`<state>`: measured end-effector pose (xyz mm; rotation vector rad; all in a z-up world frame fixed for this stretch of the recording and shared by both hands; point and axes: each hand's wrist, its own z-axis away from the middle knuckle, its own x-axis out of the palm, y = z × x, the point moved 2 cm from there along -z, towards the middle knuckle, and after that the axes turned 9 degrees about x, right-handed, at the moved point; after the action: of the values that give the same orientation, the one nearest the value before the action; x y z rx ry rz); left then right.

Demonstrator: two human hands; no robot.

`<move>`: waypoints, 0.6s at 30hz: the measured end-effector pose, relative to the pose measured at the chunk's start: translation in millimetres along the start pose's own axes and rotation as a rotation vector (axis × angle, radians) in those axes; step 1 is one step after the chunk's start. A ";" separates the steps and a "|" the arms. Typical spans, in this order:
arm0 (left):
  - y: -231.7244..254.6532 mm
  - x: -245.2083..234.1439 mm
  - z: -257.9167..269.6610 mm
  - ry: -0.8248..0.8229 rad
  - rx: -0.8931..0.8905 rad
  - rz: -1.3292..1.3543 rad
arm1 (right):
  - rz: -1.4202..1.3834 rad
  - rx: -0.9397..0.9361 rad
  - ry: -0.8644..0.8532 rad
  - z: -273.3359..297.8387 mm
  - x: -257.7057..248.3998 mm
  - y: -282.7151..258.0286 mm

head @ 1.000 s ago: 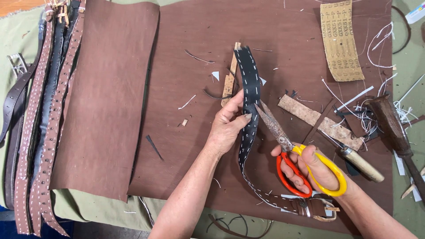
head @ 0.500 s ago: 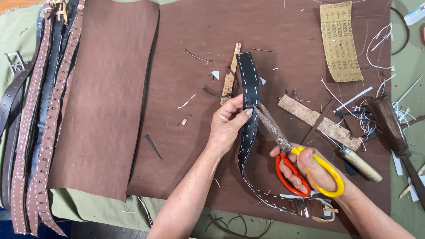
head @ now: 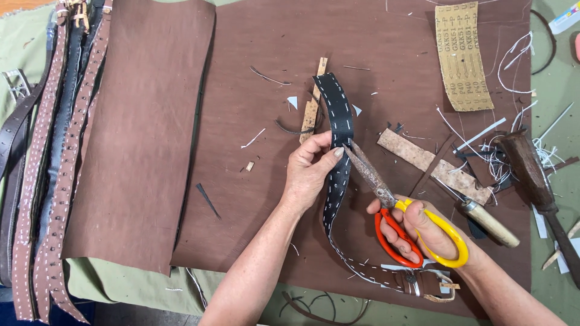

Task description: Trimming leather edges with scissors and using an awl to refine holes in a strap

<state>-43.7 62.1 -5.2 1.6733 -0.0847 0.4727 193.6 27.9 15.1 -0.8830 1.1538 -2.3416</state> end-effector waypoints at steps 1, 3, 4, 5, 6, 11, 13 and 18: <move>-0.2 -0.1 -0.2 -0.005 0.012 -0.011 | 0.000 0.001 -0.002 -0.1 0.0 -0.3; -1.1 0.0 -0.6 -0.010 0.023 -0.022 | 0.000 0.002 -0.003 -0.2 -0.1 0.1; -1.5 0.1 -0.8 -0.012 0.035 -0.012 | -0.012 -0.007 -0.017 -0.1 0.0 0.5; -1.8 0.3 -1.3 -0.014 0.048 -0.002 | -0.024 -0.016 -0.031 -0.4 -0.1 0.6; -0.1 1.1 -0.5 -0.014 0.048 -0.001 | -0.024 -0.016 -0.032 -0.3 -0.3 0.1; 3.3 1.6 1.8 0.033 0.130 -0.154 | 0.055 -0.006 0.028 0.5 4.7 -6.2; 1.2 2.2 3.0 0.045 0.170 -0.216 | 0.058 -0.005 0.063 1.6 10.5 -7.3; 3.6 2.2 6.1 0.028 0.391 -0.448 | 0.043 0.036 0.118 3.8 16.3 -3.6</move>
<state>-41.3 56.1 -1.6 1.9941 0.4208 0.1764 184.1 18.4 25.8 -0.7085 1.1604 -2.3993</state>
